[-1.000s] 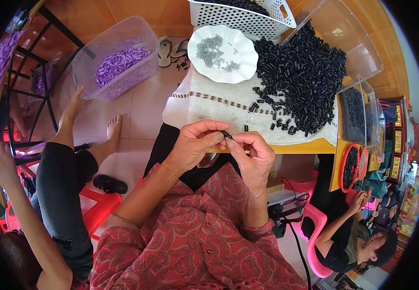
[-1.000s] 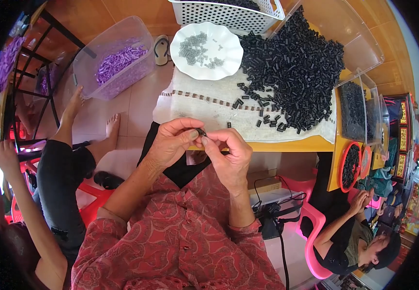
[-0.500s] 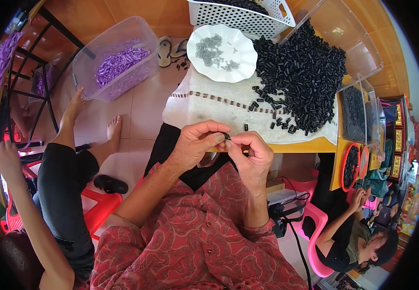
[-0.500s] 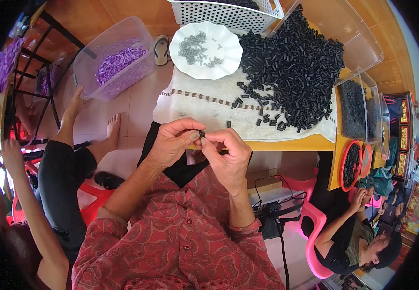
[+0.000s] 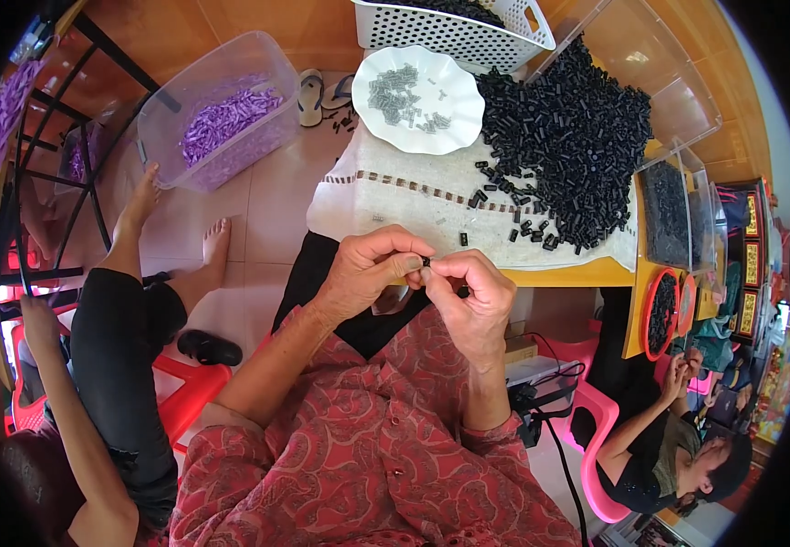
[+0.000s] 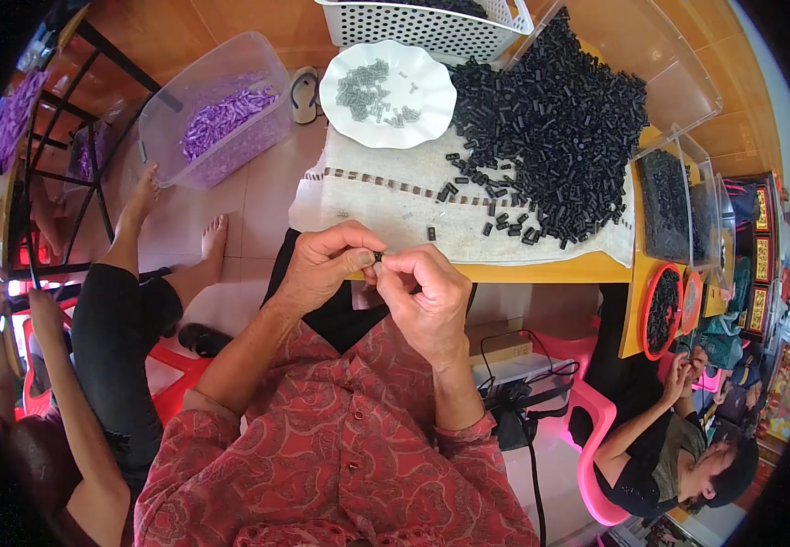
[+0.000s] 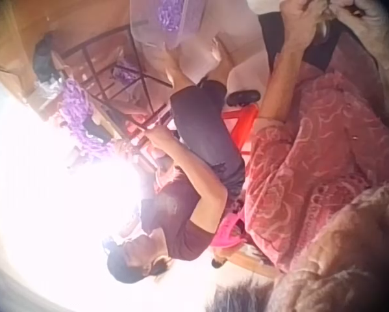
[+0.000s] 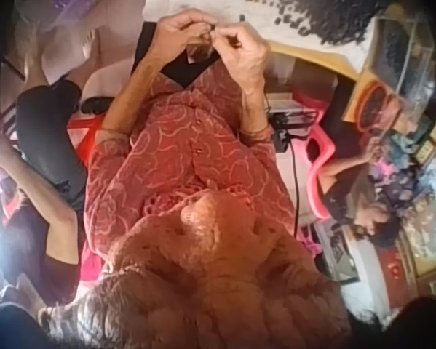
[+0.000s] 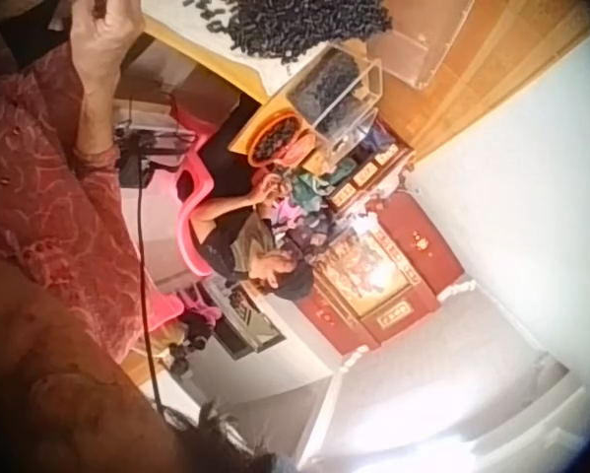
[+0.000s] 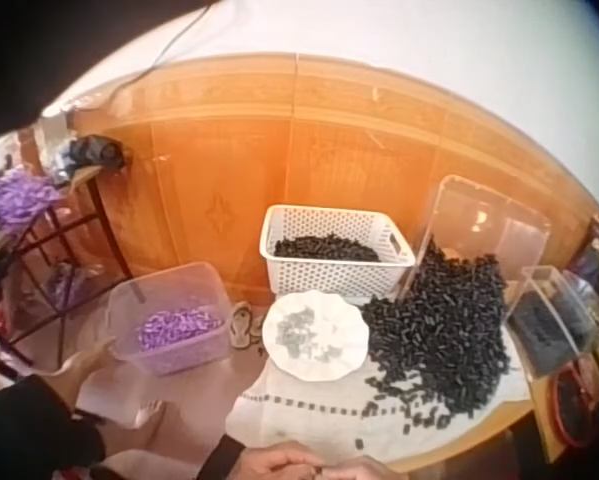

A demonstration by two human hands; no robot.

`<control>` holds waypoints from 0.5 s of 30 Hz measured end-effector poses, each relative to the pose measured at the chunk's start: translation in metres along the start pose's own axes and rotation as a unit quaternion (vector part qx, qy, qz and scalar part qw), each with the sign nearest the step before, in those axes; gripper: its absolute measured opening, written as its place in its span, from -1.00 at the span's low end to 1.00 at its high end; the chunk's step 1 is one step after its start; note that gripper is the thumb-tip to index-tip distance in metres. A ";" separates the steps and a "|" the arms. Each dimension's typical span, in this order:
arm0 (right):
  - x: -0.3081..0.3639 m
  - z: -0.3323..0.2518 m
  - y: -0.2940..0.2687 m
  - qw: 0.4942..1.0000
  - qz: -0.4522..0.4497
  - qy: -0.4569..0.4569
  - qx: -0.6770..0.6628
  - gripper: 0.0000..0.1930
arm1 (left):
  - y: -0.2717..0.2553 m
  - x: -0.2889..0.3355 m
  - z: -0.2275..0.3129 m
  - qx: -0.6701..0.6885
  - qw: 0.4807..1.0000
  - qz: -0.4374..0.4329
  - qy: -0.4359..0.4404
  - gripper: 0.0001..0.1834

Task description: Manually assembling small electronic or mechanical parts by inserting metal components into plastic housings.

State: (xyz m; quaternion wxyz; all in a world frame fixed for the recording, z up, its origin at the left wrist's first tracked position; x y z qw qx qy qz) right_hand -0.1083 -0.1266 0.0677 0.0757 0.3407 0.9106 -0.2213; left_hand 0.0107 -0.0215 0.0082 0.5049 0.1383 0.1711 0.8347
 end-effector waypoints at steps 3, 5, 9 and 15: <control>-0.002 0.002 0.000 0.999 -0.014 0.012 -0.026 -0.90 | -0.001 -0.001 0.001 -0.010 1.000 0.001 0.009 -0.83; -0.003 0.001 -0.002 0.999 -0.019 0.013 -0.041 -0.90 | -0.001 -0.001 -0.001 0.046 0.999 0.002 -0.003 -0.82; -0.005 -0.007 0.000 0.996 -0.017 0.029 -0.086 -0.90 | 0.002 0.001 -0.003 0.143 0.989 0.026 -0.030 -0.81; -0.006 -0.006 -0.003 0.998 -0.025 -0.003 -0.055 -0.88 | 0.001 0.001 -0.008 0.212 0.976 -0.005 -0.041 -0.80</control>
Point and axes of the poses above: each hand's wrist, its own x-axis away from the middle knuckle, its own y-axis out of the palm, z = x × y, the point moved 2 cm from there along -x, towards the middle knuckle, and after that the axes turned 3 degrees about -x, right-handed, at the moved point
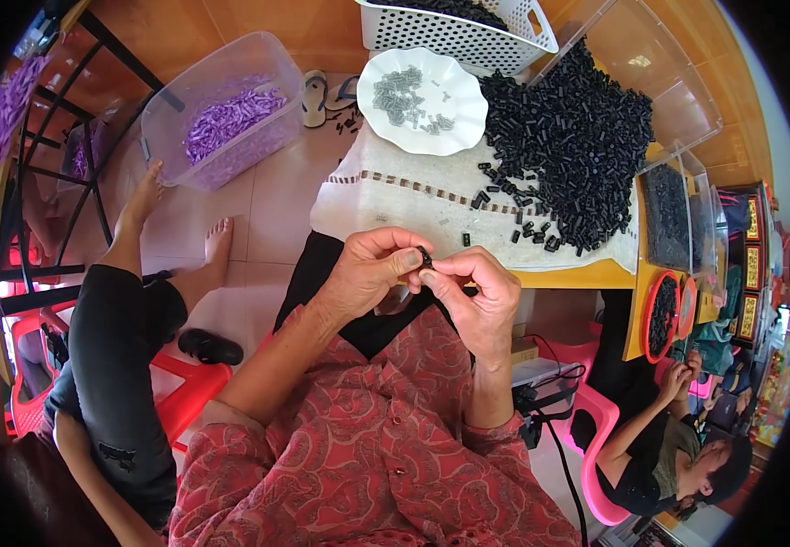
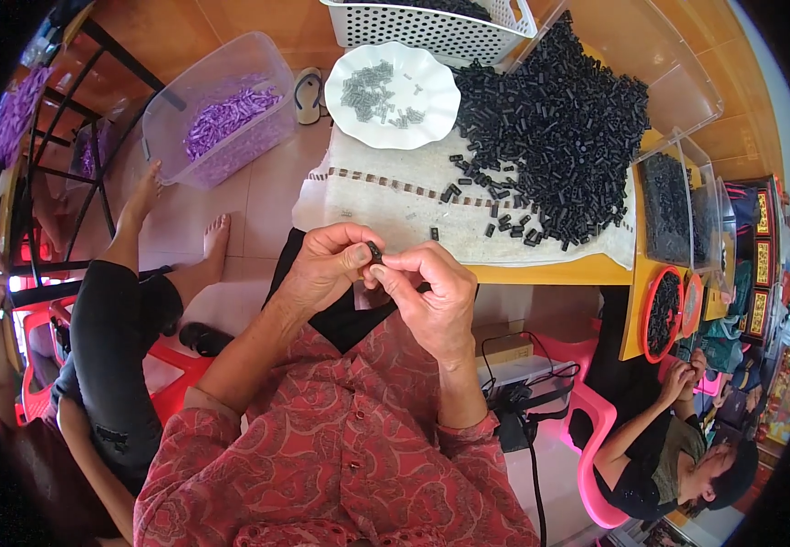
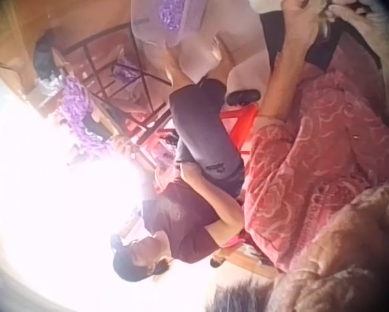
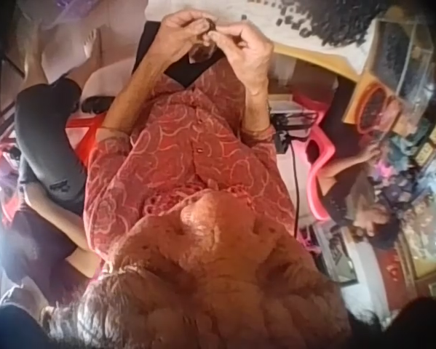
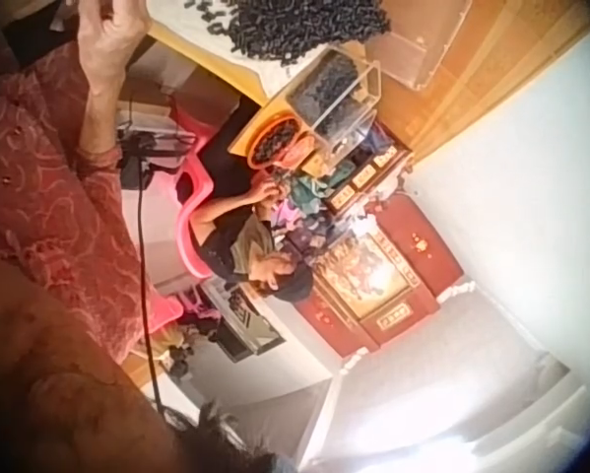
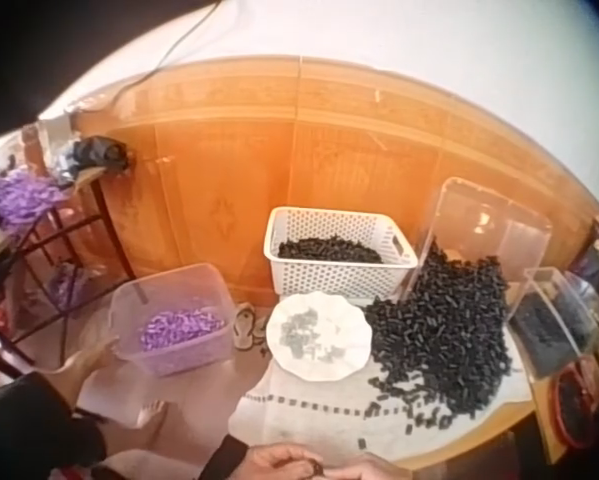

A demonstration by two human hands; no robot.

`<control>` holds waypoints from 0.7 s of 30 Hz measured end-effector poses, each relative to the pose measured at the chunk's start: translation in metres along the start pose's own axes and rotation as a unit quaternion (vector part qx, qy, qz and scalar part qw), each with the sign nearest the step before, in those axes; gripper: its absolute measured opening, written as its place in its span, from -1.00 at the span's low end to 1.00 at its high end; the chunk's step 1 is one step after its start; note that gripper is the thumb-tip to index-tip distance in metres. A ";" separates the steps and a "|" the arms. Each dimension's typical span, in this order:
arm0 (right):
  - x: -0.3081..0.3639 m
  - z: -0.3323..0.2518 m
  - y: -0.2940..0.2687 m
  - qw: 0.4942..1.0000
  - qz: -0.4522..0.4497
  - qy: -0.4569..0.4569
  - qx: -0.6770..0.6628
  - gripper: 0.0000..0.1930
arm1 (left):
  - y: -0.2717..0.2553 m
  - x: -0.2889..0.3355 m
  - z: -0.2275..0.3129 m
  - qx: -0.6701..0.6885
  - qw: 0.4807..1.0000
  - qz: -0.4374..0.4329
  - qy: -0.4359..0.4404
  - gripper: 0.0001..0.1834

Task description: Manually assembling small electronic or mechanical parts by inserting metal components into plastic housings.

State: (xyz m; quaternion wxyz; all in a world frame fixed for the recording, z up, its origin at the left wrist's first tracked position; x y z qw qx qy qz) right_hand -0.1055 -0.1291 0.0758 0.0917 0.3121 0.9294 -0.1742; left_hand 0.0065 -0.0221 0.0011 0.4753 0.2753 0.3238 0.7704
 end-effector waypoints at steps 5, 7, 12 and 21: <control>-0.001 -0.001 0.000 1.000 -0.009 0.003 0.003 -0.80 | -0.001 0.000 0.000 0.017 0.999 -0.031 -0.024 -0.79; -0.001 -0.001 0.000 1.000 -0.009 0.014 -0.004 -0.77 | 0.001 -0.001 0.001 0.027 0.999 -0.035 -0.029 -0.79; -0.003 -0.005 0.002 0.999 0.011 -0.034 0.034 -0.59 | 0.000 0.000 0.002 0.029 0.997 -0.048 -0.050 -0.78; -0.007 -0.007 0.000 0.993 -0.059 -0.074 0.064 -0.50 | -0.001 0.000 -0.002 0.047 0.994 -0.074 -0.066 -0.80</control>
Point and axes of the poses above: each hand's wrist, its own x-axis away from the middle knuckle, its own y-axis out of the palm, z = x × y, the point moved 2 cm from there along -x, towards the middle knuckle, and after that the axes turned 3 degrees about -x, right-handed, at the moved point
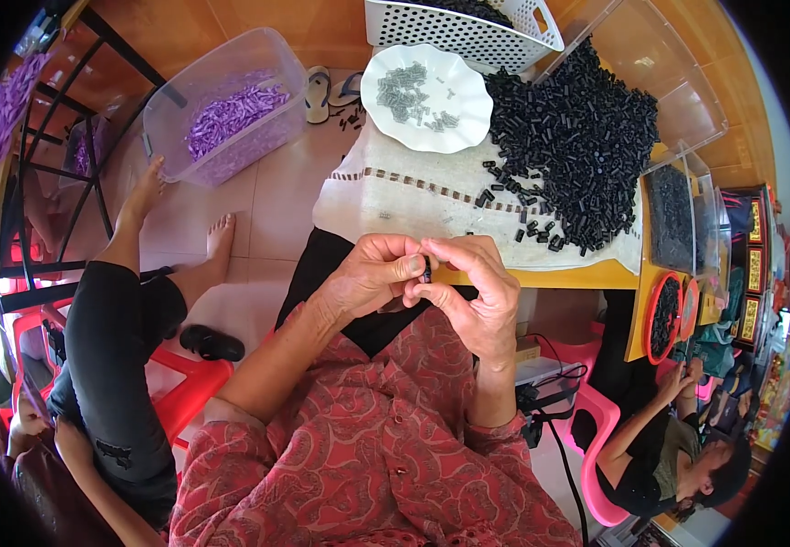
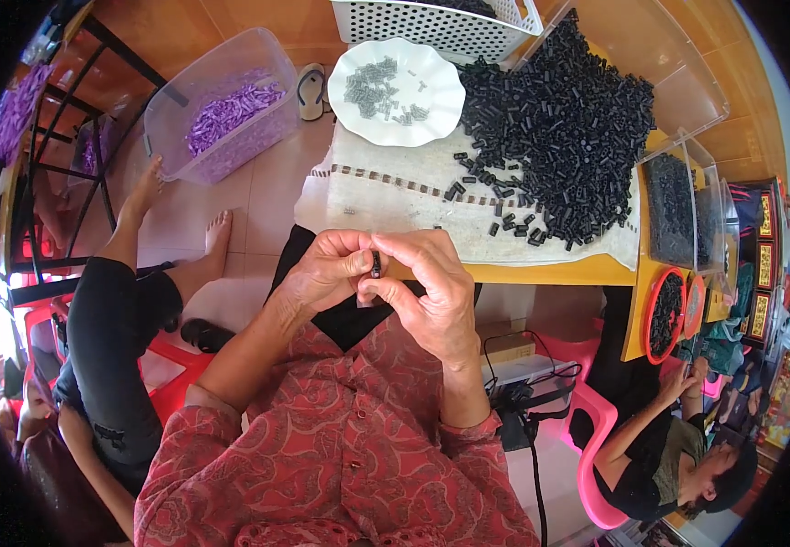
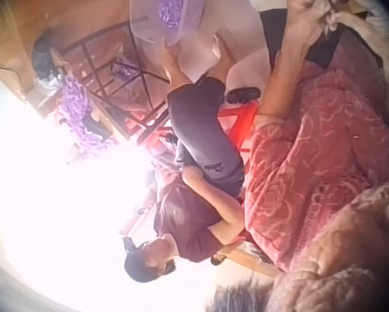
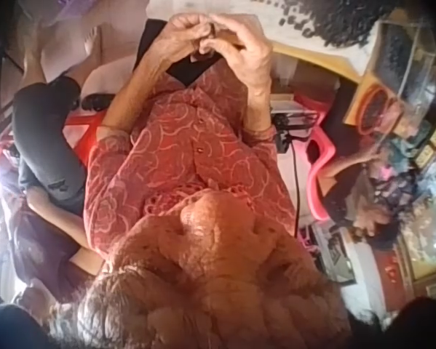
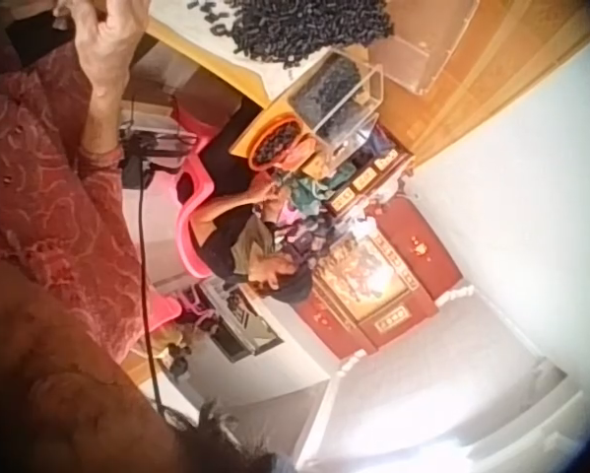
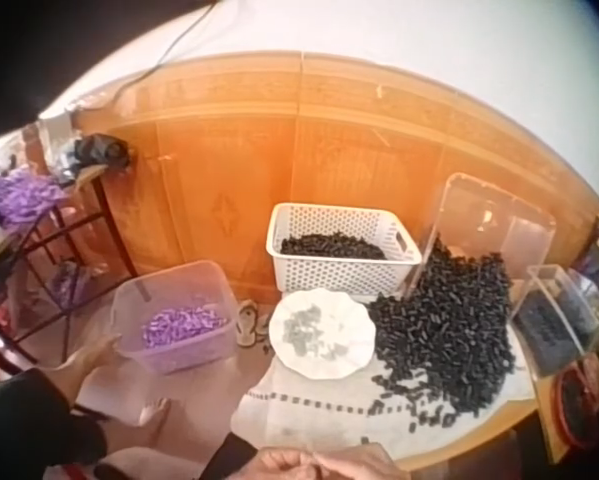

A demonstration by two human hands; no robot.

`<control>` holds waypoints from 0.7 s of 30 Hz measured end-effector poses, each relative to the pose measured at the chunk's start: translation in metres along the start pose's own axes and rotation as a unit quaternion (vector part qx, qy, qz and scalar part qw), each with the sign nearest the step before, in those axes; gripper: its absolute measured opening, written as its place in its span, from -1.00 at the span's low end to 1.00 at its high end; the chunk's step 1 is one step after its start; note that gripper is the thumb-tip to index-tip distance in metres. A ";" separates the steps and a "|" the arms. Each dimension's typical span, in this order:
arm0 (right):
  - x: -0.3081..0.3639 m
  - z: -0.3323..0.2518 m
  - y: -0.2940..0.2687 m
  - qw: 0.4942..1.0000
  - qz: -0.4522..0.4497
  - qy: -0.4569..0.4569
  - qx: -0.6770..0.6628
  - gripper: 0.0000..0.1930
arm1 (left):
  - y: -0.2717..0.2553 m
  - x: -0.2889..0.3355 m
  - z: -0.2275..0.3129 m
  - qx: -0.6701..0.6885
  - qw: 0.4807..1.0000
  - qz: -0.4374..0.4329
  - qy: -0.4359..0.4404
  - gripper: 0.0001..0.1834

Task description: Manually assembling small electronic or mechanical parts by inserting metal components into plastic housings.

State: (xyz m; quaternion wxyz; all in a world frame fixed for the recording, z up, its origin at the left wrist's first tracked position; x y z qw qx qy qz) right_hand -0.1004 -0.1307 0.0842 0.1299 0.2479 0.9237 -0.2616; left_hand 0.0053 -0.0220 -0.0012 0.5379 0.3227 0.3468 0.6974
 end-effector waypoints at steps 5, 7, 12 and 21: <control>-0.001 0.000 0.001 1.000 -0.004 -0.017 0.007 -0.51 | -0.004 -0.001 -0.005 0.047 0.999 -0.021 0.007 -0.83; -0.001 0.001 0.000 1.000 -0.003 -0.022 0.012 -0.52 | -0.005 -0.001 -0.007 0.051 0.999 -0.015 -0.002 -0.84; 0.001 -0.001 0.003 0.999 0.034 0.033 -0.013 -0.53 | 0.000 0.000 -0.004 0.065 0.998 0.010 -0.005 -0.82; 0.000 0.006 0.005 1.000 0.017 0.012 0.011 -0.47 | 0.004 -0.001 0.001 0.065 0.997 0.026 0.030 -0.73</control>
Point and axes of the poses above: each hand's wrist, its own x-axis away from the middle knuckle, its own y-axis out of the palm, z = x × y, the point moved 2 cm from there along -x, towards the middle knuckle, and after that the axes turned 3 degrees about -x, right-handed, at the moved point
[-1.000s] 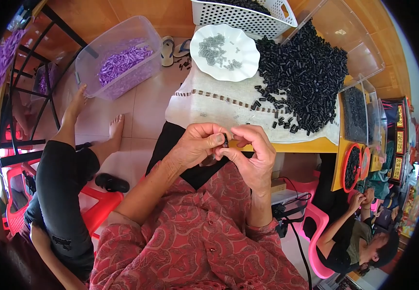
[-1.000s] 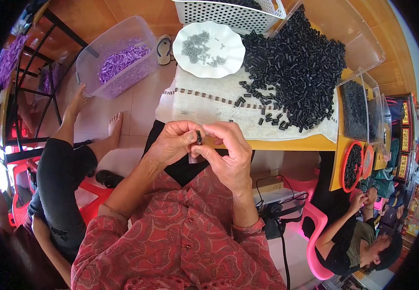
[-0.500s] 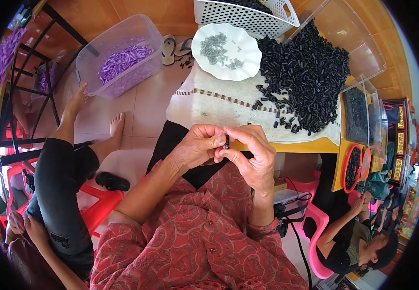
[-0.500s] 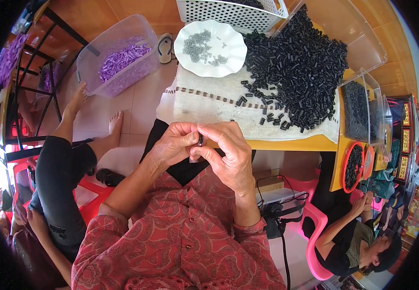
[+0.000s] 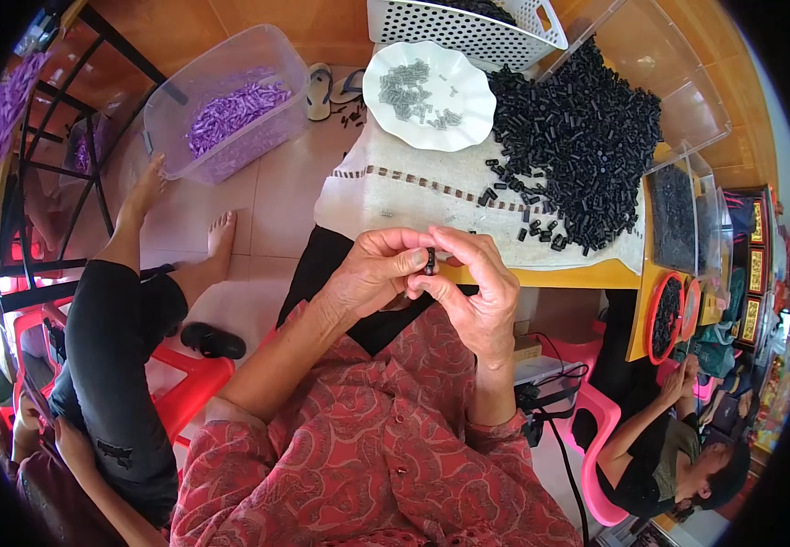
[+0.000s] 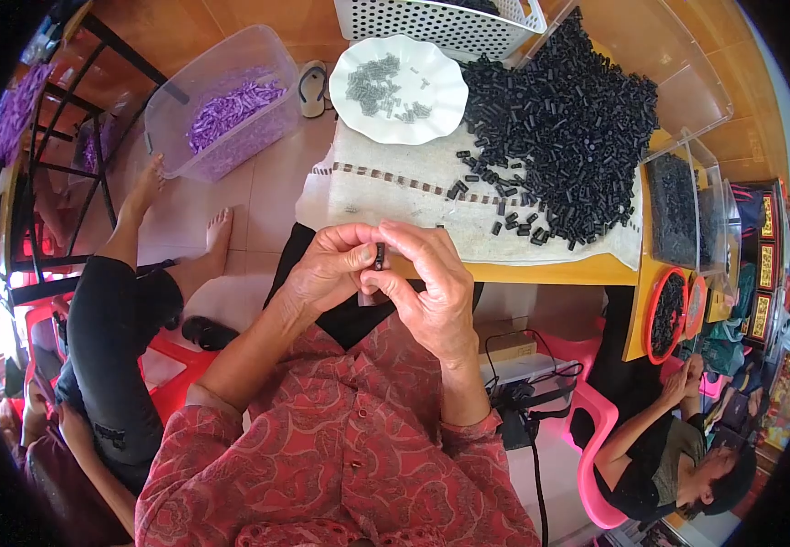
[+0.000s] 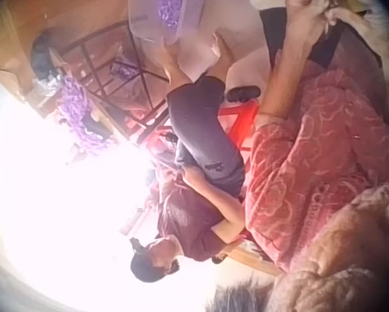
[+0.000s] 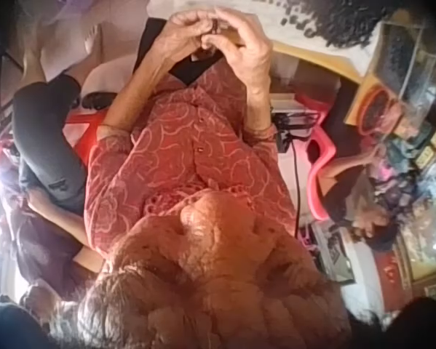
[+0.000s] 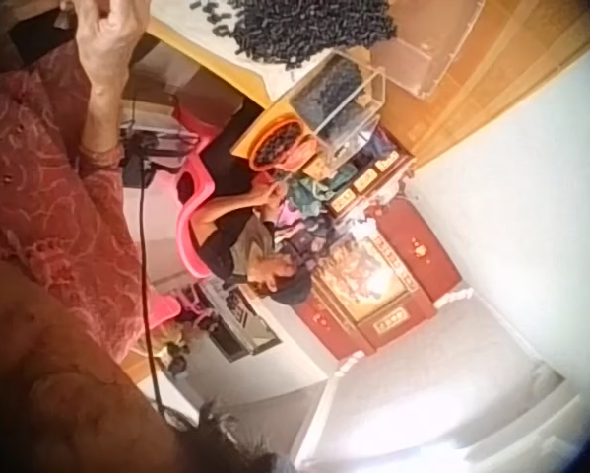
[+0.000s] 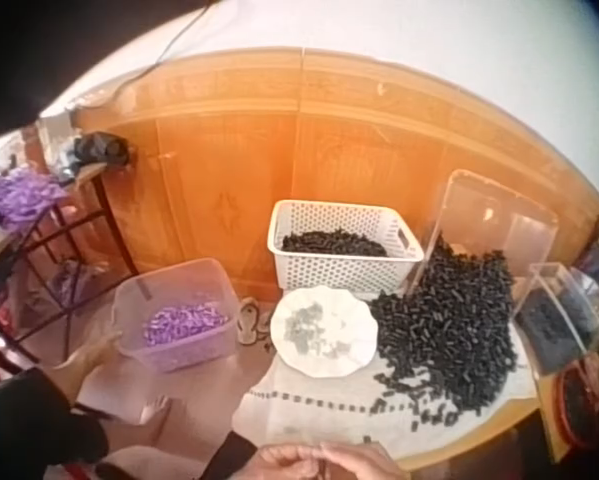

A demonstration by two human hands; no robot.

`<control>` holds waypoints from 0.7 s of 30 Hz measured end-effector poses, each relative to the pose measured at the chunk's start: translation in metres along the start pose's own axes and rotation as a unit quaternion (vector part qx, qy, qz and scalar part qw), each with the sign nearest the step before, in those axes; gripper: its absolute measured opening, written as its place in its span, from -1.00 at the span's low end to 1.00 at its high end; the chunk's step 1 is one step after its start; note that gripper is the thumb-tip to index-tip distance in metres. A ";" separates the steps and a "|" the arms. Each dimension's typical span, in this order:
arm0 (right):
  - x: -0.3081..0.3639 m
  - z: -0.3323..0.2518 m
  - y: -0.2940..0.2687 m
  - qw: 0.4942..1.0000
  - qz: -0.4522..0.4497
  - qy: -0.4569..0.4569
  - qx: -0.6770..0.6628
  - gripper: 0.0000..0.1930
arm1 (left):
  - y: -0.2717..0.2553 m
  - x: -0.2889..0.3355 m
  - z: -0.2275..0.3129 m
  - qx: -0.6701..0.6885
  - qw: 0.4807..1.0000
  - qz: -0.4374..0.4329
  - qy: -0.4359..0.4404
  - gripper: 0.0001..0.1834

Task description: Manually assembling small electronic or mechanical parts by inserting metal components into plastic housings.

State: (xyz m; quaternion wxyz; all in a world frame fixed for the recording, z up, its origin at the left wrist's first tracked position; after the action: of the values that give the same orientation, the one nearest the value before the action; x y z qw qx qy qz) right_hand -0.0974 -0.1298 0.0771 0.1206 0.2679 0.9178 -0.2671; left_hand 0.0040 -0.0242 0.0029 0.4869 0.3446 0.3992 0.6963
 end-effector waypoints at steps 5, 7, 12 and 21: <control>0.001 0.001 0.004 0.999 0.024 0.022 -0.027 -0.48 | -0.006 -0.001 -0.002 -0.039 0.999 0.032 0.019 -0.68; 0.003 0.003 0.004 0.998 0.032 0.036 -0.037 -0.48 | -0.006 -0.001 -0.001 -0.036 0.999 0.031 0.026 -0.65; 0.005 0.007 0.002 0.996 0.027 0.071 -0.052 -0.50 | -0.001 -0.002 0.005 -0.041 0.998 0.022 0.041 -0.57; 0.004 0.006 0.000 0.997 0.019 0.051 -0.050 -0.59 | -0.006 0.000 0.002 -0.095 0.995 0.017 0.019 -0.64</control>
State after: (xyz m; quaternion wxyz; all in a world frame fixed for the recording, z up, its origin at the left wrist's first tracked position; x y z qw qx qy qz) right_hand -0.1001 -0.1309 0.0708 0.0917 0.2923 0.9297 -0.2044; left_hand 0.0086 -0.0225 -0.0016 0.4975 0.2908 0.3346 0.7457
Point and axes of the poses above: each hand's wrist, its own x-axis away from the middle knuckle, its own y-axis out of the palm, z = x × y, the point moved 2 cm from there along -x, towards the middle knuckle, and after that the axes turned 3 degrees about -x, right-handed, at the moved point
